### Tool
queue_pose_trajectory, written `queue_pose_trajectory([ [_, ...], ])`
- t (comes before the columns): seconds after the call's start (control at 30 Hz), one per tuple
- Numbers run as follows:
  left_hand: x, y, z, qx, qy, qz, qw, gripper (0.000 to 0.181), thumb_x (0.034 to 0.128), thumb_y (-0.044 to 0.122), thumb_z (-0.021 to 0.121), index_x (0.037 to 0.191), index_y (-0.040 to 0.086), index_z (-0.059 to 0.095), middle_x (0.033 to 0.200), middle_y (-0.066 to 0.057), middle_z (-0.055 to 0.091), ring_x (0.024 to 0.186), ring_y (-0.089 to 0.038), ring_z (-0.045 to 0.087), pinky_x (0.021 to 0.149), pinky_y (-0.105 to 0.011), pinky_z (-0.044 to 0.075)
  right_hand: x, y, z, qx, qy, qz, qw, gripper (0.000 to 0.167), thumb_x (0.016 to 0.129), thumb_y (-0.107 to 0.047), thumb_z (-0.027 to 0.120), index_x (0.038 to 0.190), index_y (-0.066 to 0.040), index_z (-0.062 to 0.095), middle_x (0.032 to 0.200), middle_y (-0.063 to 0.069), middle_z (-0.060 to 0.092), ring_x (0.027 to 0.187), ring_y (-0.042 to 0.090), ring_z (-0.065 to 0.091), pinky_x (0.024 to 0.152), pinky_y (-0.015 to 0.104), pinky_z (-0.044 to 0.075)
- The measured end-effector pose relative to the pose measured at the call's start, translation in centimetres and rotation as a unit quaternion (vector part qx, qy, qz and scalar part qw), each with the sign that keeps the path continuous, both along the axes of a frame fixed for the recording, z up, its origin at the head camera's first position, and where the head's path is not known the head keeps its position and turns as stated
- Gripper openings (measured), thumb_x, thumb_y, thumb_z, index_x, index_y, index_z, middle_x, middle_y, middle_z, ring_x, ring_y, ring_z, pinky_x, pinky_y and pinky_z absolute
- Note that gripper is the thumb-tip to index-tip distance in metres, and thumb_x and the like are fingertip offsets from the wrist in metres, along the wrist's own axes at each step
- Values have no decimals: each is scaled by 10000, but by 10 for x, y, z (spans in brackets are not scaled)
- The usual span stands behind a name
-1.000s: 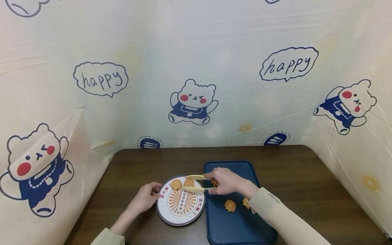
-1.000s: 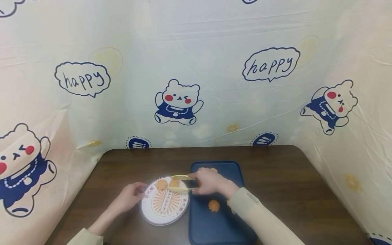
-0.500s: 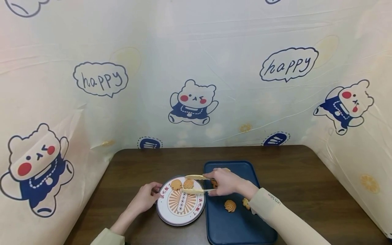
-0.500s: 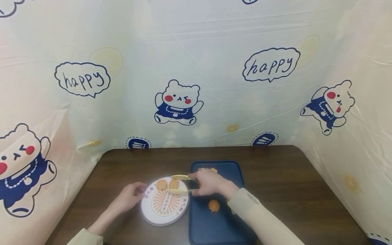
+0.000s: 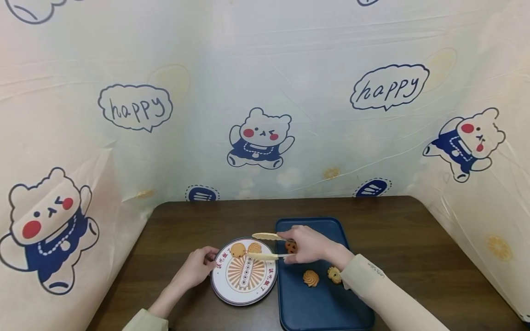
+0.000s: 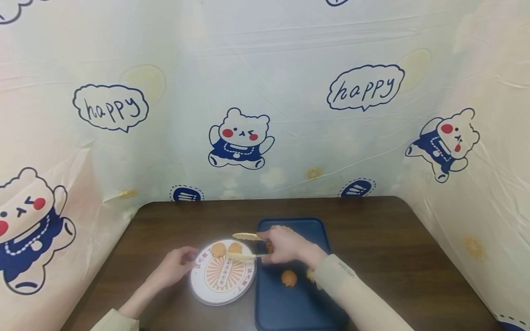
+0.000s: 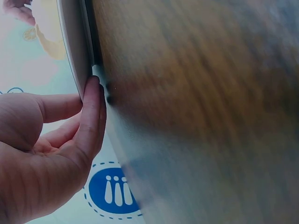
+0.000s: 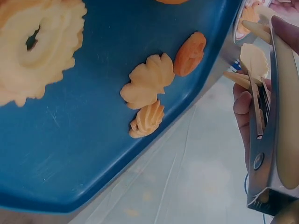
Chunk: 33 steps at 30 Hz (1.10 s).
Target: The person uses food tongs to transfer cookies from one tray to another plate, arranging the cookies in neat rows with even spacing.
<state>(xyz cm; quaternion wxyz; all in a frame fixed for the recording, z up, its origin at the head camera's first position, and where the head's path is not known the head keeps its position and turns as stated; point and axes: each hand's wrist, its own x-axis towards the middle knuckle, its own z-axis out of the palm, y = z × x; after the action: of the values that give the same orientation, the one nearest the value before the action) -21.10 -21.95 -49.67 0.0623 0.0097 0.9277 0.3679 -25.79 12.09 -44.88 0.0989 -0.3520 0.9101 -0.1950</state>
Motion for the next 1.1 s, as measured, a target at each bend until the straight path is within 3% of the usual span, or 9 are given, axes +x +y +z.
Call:
queue_pose_trajectory([
  [0.17,1,0,1,39,-8,-2,10000,297,898,-47,653,1193,-62,634,956,-91,632,803,-190,572,648,-327,522,2,7,3,24,127,-84,9999,693,830,-344,805,1424,-89,554,1294,62,636,1060,212,589,818,372,518],
  [0.37,1,-1,1,45,-16,5,10000,300,898,-47,654,1197,-59,634,951,-90,629,794,-191,566,634,-324,522,4,23,8,-157,89,-151,9997,687,834,-335,803,1421,-77,555,1216,77,654,894,217,571,697,353,481],
  [0.63,0,-1,-1,52,13,-21,10000,299,897,-46,659,1195,-54,636,947,-83,627,789,-189,561,631,-322,518,11,54,18,-294,313,-194,9989,680,841,-345,793,1403,-38,562,1235,91,659,1023,203,591,824,418,507],
  [0.97,0,-1,-2,108,30,-26,9999,295,902,-38,657,1196,-47,637,952,-78,624,786,-184,554,620,-314,512,20,99,20,-314,336,-516,9976,699,824,-336,808,1409,-46,557,1257,82,645,990,182,567,796,406,481],
  [1.1,1,-1,-1,110,18,-15,9999,293,903,-39,653,1195,-48,637,951,-77,625,791,-184,557,626,-316,513,29,114,20,-285,322,-611,9972,714,817,-368,810,1403,-44,564,1158,41,652,920,188,552,737,342,446],
])
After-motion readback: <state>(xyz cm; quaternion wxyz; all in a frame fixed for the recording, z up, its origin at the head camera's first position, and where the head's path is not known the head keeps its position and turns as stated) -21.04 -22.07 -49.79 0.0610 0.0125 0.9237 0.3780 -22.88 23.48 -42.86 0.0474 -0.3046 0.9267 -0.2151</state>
